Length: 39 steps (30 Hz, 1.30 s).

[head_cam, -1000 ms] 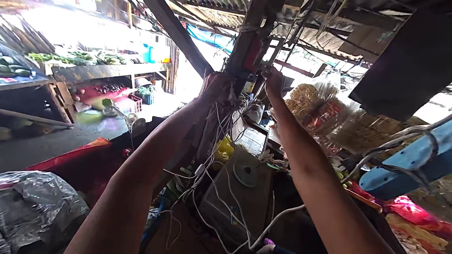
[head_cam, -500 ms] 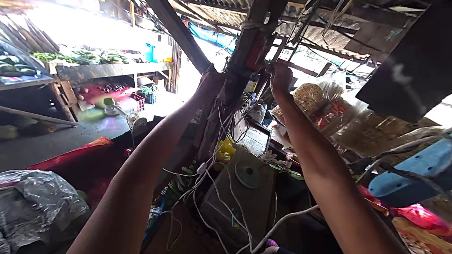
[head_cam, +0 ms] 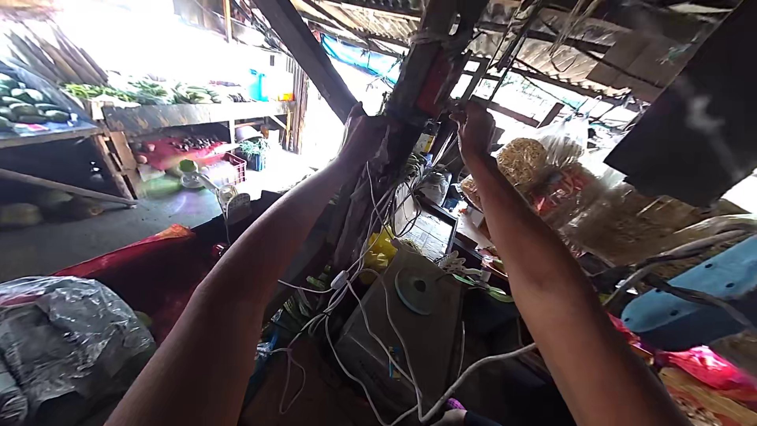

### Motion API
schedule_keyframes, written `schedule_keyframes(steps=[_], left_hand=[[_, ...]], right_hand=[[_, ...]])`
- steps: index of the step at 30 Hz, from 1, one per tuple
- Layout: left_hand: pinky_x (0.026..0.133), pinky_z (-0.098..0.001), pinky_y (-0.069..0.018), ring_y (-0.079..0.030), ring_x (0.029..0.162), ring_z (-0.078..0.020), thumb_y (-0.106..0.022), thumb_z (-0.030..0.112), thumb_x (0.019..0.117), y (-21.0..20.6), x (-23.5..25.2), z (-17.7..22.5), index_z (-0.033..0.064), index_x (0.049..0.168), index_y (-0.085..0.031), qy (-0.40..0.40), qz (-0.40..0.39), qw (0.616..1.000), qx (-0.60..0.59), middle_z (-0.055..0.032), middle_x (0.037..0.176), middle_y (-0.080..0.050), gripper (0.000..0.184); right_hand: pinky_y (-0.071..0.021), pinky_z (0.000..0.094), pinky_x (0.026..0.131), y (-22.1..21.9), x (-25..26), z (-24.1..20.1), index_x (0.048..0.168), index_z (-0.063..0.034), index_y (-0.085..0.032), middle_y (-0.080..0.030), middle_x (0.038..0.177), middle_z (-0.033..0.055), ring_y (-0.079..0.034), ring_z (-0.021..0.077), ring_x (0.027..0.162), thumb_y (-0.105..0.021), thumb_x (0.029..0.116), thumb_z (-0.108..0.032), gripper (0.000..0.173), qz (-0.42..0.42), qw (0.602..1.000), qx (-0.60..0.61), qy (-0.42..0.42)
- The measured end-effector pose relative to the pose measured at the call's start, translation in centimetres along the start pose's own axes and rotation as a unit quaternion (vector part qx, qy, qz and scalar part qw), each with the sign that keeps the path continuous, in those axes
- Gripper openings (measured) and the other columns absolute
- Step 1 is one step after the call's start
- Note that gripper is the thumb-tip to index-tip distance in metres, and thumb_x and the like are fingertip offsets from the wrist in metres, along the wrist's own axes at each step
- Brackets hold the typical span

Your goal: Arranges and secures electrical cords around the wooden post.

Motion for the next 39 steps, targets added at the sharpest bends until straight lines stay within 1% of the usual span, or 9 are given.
schedule_keyframes(steps=[3, 6, 12, 17, 28, 31, 35, 37, 39], left_hand=[[0.116, -0.0556, -0.0337, -0.069, 0.112, -0.0354, -0.055, 0.018, 0.1049, -0.2, 0.8, 1.2, 0.0090, 0.117, -0.077, -0.018, -0.054, 0.997, 0.054, -0.0157, 0.111, -0.075, 0.027], [0.095, -0.0637, -0.0480, -0.070, 0.106, -0.0432, -0.055, 0.019, 0.1044, -0.9, 1.3, 3.3, 0.0100, 0.118, -0.076, -0.071, -0.080, 0.990, 0.094, -0.0189, 0.113, -0.074, 0.027], [0.082, -0.0662, -0.0502, -0.071, 0.098, -0.0443, -0.055, 0.024, 0.1048, -4.2, 2.6, 6.3, 0.0089, 0.111, -0.077, -0.127, -0.079, 0.983, 0.102, -0.0194, 0.107, -0.075, 0.028], [0.089, -0.0647, -0.0491, -0.070, 0.104, -0.0410, -0.052, 0.031, 0.1065, -4.1, 2.9, 6.3, 0.0103, 0.117, -0.075, -0.062, -0.083, 0.991, 0.085, -0.0171, 0.112, -0.074, 0.033], [0.080, -0.0620, -0.0515, -0.072, 0.095, -0.0411, -0.053, 0.031, 0.1061, -3.8, 2.1, 6.5, 0.0072, 0.114, -0.075, -0.086, -0.035, 0.992, 0.090, -0.0184, 0.106, -0.074, 0.033], [0.083, -0.0617, -0.0522, -0.071, 0.094, -0.0466, -0.047, 0.029, 0.1093, -3.2, 2.1, 6.1, 0.0023, 0.124, -0.066, -0.069, -0.046, 0.990, 0.115, -0.0242, 0.102, -0.072, 0.036], [0.096, -0.0623, -0.0481, -0.066, 0.110, -0.0478, -0.044, 0.023, 0.1097, -2.2, 2.8, 5.8, 0.0040, 0.140, -0.057, 0.028, -0.071, 0.993, 0.089, -0.0262, 0.118, -0.069, 0.038], [0.099, -0.0580, -0.0483, -0.067, 0.113, -0.0422, -0.043, 0.019, 0.1091, -0.7, 3.6, 4.9, 0.0065, 0.145, -0.053, 0.112, -0.028, 0.990, 0.076, -0.0225, 0.118, -0.070, 0.039], [0.092, -0.0493, -0.0525, -0.071, 0.100, -0.0285, -0.042, 0.023, 0.1090, 0.7, 4.5, 3.4, 0.0072, 0.133, -0.061, 0.138, 0.053, 0.988, 0.040, -0.0117, 0.107, -0.073, 0.035]], right_hand=[[-0.0475, 0.0534, 0.104, -0.1, 0.0, 0.4, 0.122, 0.0032, -0.069, -0.067, 0.125, 0.0252, -0.063, 0.0422, 0.121, -0.055, 0.1050, -0.017, 0.030, 0.011, 1.000, -0.007, 0.006], [-0.0466, 0.0539, 0.105, 0.1, 0.0, 0.1, 0.123, 0.0004, -0.069, -0.068, 0.126, 0.0232, -0.063, 0.0407, 0.122, -0.054, 0.1051, -0.017, 0.029, -0.003, 1.000, -0.003, 0.000], [-0.0451, 0.0543, 0.107, 0.2, 0.2, 0.5, 0.123, -0.0034, -0.072, -0.069, 0.125, 0.0212, -0.062, 0.0395, 0.123, -0.057, 0.0999, -0.007, 0.028, -0.018, 1.000, 0.015, 0.000], [-0.0415, 0.0525, 0.110, 0.4, -0.5, 0.6, 0.122, -0.0003, -0.073, -0.070, 0.124, 0.0230, -0.061, 0.0408, 0.124, -0.053, 0.0989, 0.000, 0.030, 0.016, 0.998, 0.060, 0.033], [-0.0461, 0.0497, 0.106, -0.1, -1.0, 0.7, 0.124, 0.0015, -0.071, -0.070, 0.121, 0.0261, -0.065, 0.0406, 0.118, -0.053, 0.0987, 0.000, 0.031, 0.062, 0.993, 0.091, 0.050], [-0.0443, 0.0495, 0.108, 0.7, -1.1, 0.0, 0.129, -0.0003, -0.069, -0.069, 0.124, 0.0255, -0.064, 0.0413, 0.120, -0.056, 0.1005, -0.004, 0.032, 0.037, 0.997, 0.063, 0.030], [-0.0388, 0.0488, 0.113, 0.6, -0.9, 0.2, 0.131, -0.0010, -0.067, -0.066, 0.130, 0.0241, -0.058, 0.0388, 0.128, -0.062, 0.1003, -0.016, 0.035, 0.005, 0.998, 0.058, 0.006], [-0.0359, 0.0479, 0.116, 0.8, -2.3, 0.4, 0.137, 0.0004, -0.063, -0.061, 0.136, 0.0265, -0.052, 0.0418, 0.133, -0.066, 0.0969, -0.016, 0.043, 0.058, 0.994, 0.095, 0.000], [-0.0374, 0.0476, 0.115, 1.0, -5.1, 0.8, 0.137, 0.0053, -0.059, -0.059, 0.137, 0.0290, -0.052, 0.0421, 0.132, -0.063, 0.0957, -0.010, 0.044, 0.146, 0.978, 0.144, -0.024]])
Point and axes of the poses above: each hand's wrist, its own x-axis towards the middle knuckle, its own y-axis out of the back of the hand, z = x × y, the point moved 5 cm from there along x, towards the middle knuckle
